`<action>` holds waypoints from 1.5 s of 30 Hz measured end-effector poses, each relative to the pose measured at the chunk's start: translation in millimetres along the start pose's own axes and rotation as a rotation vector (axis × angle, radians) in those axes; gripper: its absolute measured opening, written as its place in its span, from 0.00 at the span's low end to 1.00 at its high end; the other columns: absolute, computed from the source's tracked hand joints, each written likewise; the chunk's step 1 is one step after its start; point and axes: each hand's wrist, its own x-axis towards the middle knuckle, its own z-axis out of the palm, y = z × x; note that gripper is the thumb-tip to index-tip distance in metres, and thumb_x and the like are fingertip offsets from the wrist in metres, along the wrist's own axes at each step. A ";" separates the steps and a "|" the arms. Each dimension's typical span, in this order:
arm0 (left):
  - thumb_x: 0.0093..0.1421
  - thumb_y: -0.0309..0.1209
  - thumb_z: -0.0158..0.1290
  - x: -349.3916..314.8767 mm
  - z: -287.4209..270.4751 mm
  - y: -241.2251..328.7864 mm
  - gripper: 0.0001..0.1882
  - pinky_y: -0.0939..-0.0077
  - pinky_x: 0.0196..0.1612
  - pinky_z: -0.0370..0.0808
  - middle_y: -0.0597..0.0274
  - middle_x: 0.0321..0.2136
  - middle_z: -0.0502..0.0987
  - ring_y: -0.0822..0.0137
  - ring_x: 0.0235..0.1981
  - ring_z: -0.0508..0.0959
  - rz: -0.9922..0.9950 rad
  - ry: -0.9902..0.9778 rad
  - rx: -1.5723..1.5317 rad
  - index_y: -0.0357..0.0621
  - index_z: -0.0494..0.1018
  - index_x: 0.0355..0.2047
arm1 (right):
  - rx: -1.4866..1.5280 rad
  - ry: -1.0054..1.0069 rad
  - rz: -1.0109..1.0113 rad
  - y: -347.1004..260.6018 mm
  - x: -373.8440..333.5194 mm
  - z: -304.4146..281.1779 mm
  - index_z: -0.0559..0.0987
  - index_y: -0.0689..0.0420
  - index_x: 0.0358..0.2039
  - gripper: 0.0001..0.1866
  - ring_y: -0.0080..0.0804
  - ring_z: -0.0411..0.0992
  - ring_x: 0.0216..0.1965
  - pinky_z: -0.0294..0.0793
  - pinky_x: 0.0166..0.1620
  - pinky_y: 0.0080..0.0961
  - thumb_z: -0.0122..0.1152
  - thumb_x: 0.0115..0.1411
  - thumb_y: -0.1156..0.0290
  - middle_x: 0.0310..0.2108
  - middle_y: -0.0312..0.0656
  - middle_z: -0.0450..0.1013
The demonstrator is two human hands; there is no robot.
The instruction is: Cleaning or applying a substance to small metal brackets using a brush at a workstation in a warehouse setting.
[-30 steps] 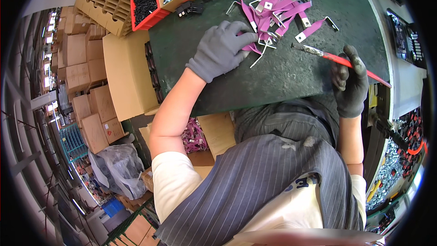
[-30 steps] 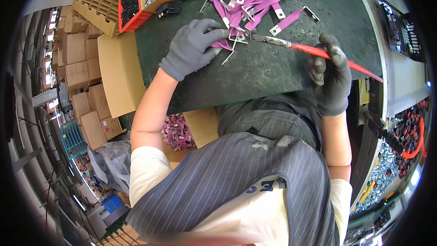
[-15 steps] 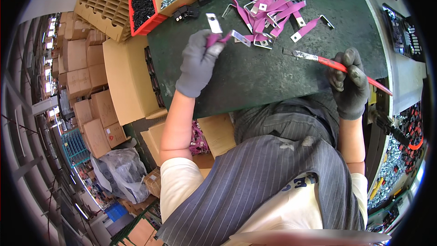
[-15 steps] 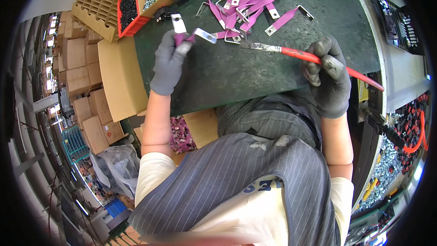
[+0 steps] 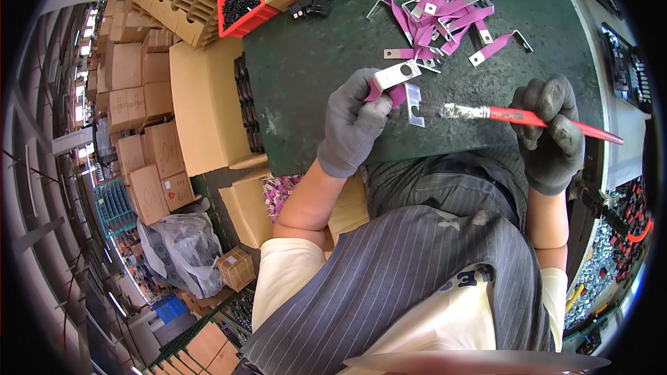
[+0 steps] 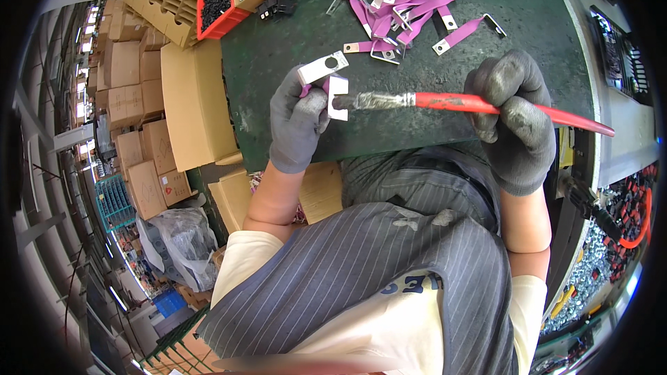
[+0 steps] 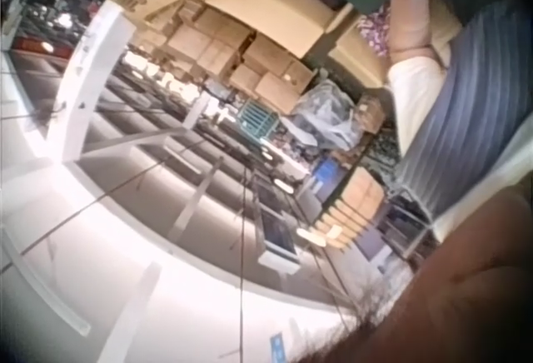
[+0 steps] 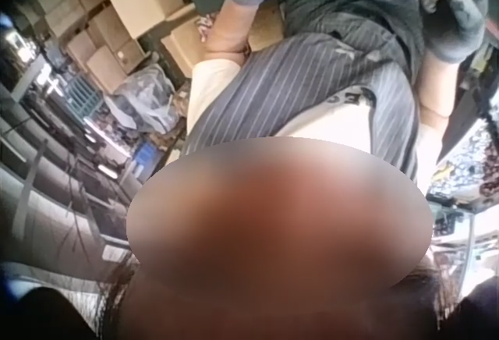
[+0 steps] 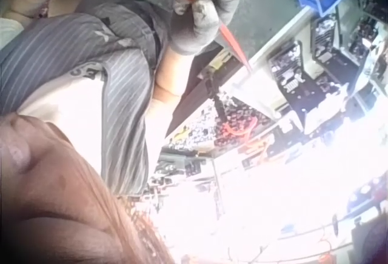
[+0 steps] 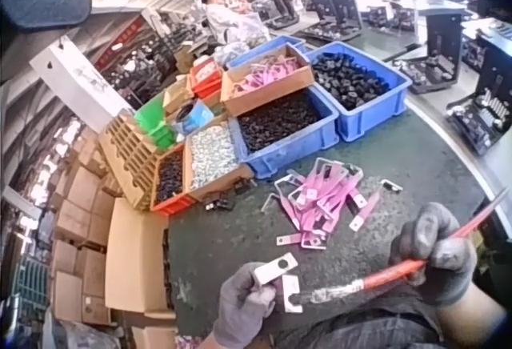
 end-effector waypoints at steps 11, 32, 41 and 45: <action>0.55 0.25 0.45 -8.3 -0.5 3.4 0.10 0.84 0.32 0.67 0.66 0.28 0.71 0.79 0.28 0.69 0.051 -0.013 0.004 0.36 0.68 0.38 | -0.116 -0.009 0.000 -2.5 -7.7 -1.3 0.63 0.53 0.23 0.14 0.21 0.55 0.19 0.52 0.23 0.18 0.58 0.48 0.61 0.16 0.33 0.59; 0.57 0.36 0.47 26.8 -14.4 -4.2 0.17 0.89 0.15 0.56 0.71 0.20 0.65 0.83 0.13 0.59 -0.137 0.177 0.025 0.38 0.66 0.44 | -0.210 0.219 0.065 4.7 -11.3 -31.1 0.67 0.56 0.27 0.14 0.17 0.54 0.17 0.52 0.22 0.15 0.57 0.50 0.60 0.16 0.32 0.59; 0.53 0.42 0.55 111.0 -31.7 -34.2 0.18 0.68 0.35 0.71 0.56 0.28 0.78 0.61 0.30 0.77 -0.077 0.214 0.720 0.40 0.73 0.36 | -0.028 0.262 0.063 26.8 -19.8 -74.9 0.67 0.59 0.29 0.11 0.19 0.53 0.14 0.54 0.19 0.15 0.51 0.52 0.64 0.15 0.35 0.60; 0.53 0.52 0.51 127.8 -13.1 -31.7 0.24 0.62 0.37 0.71 0.49 0.29 0.77 0.51 0.33 0.77 0.014 0.207 1.140 0.42 0.74 0.35 | 0.002 0.283 0.065 27.9 -18.5 -76.3 0.67 0.59 0.29 0.11 0.20 0.53 0.13 0.54 0.19 0.15 0.51 0.52 0.64 0.15 0.35 0.59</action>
